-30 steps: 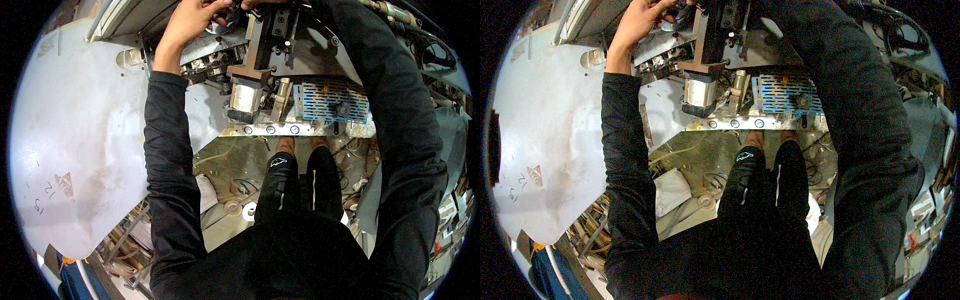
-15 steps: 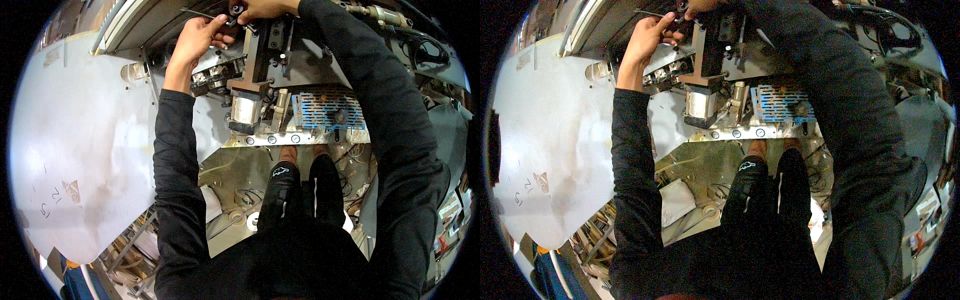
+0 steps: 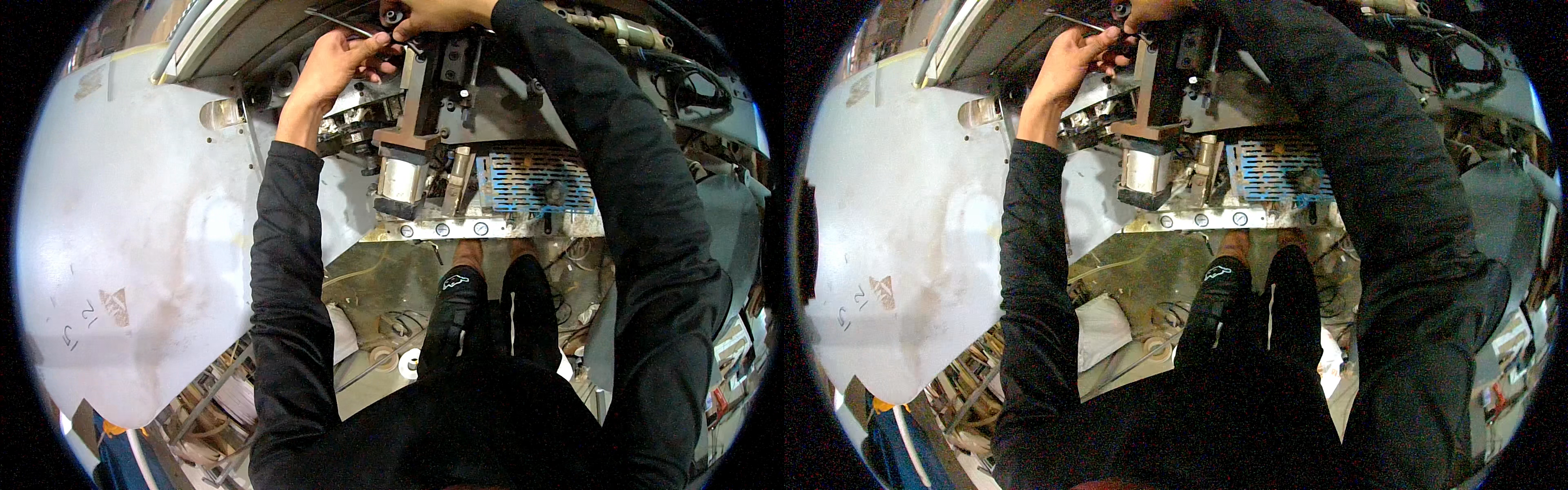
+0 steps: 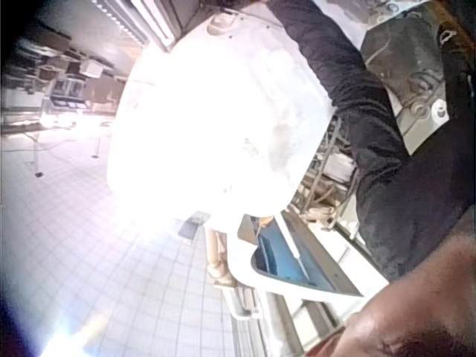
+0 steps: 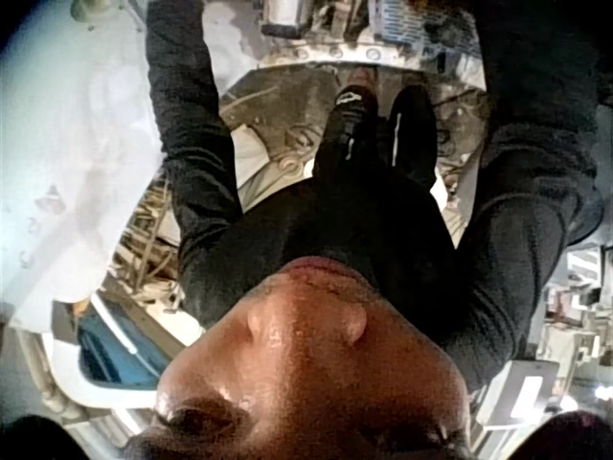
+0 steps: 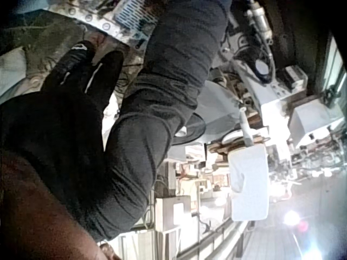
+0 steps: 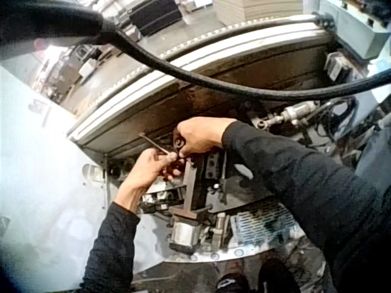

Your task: The person adjusts internal components of an industrial machine using a wrench and a hex key, then walks through the workshop to move a white wood panel and a cardboard box.

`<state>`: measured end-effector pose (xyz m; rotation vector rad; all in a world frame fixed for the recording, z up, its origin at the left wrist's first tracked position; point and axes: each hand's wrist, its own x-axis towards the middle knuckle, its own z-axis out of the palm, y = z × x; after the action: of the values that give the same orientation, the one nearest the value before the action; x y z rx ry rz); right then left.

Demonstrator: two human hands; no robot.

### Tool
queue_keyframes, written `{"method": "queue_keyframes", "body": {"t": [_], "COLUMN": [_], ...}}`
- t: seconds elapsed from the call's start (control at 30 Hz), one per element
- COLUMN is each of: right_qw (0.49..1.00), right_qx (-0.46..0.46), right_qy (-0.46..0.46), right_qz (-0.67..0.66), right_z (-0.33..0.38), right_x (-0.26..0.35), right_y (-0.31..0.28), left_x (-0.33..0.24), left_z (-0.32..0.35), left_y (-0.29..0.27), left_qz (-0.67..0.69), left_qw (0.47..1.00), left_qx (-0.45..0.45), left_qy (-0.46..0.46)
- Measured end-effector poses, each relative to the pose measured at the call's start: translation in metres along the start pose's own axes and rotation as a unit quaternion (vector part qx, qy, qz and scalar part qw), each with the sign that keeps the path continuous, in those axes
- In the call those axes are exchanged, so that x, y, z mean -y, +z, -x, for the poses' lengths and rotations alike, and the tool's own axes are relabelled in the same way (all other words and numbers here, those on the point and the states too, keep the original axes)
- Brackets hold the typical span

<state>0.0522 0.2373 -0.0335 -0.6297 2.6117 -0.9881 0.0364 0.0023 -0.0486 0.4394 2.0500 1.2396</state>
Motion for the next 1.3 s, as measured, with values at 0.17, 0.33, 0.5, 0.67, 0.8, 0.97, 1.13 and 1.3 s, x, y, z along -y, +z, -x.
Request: {"method": "queue_keyframes", "body": {"t": [0.17, 0.33, 0.5, 0.67, 0.8, 0.97, 1.13, 1.3], "right_qw": [0.999, 1.000, 1.000, 0.999, 1.000, 0.998, 0.999, 0.999], "right_qx": [0.010, 0.014, 0.007, 0.011, 0.013, 0.032, 0.024, 0.020], "right_qy": [0.033, 0.021, 0.006, 0.034, 0.027, 0.049, 0.046, 0.033], "right_qz": [0.009, -0.003, 0.007, 0.009, 0.006, 0.013, 0.006, 0.012], "right_z": [0.009, 0.003, 0.004, 0.007, 0.004, 0.009, 0.004, 0.007], "right_x": [0.006, 0.007, 0.002, 0.008, 0.008, 0.012, 0.010, 0.005], "right_y": [-0.008, -0.001, -0.003, -0.005, -0.005, -0.011, -0.006, -0.008], "left_x": [0.003, -0.003, 0.005, -0.002, -0.001, -0.021, -0.013, -0.013], "left_z": [-0.003, 0.014, 0.010, 0.015, 0.016, 0.013, 0.014, 0.011], "left_y": [0.015, 0.030, 0.039, 0.044, 0.030, 0.031, 0.031, 0.035], "left_qz": [-0.109, -0.366, -0.332, -0.342, -0.316, -0.322, -0.318, -0.284], "left_qw": [0.987, 0.891, 0.881, 0.873, 0.894, 0.915, 0.909, 0.912], "left_qx": [-0.097, -0.233, -0.285, -0.300, -0.260, -0.216, -0.233, -0.240], "left_qy": [0.073, 0.133, 0.182, 0.176, 0.181, 0.109, 0.138, 0.171]}}
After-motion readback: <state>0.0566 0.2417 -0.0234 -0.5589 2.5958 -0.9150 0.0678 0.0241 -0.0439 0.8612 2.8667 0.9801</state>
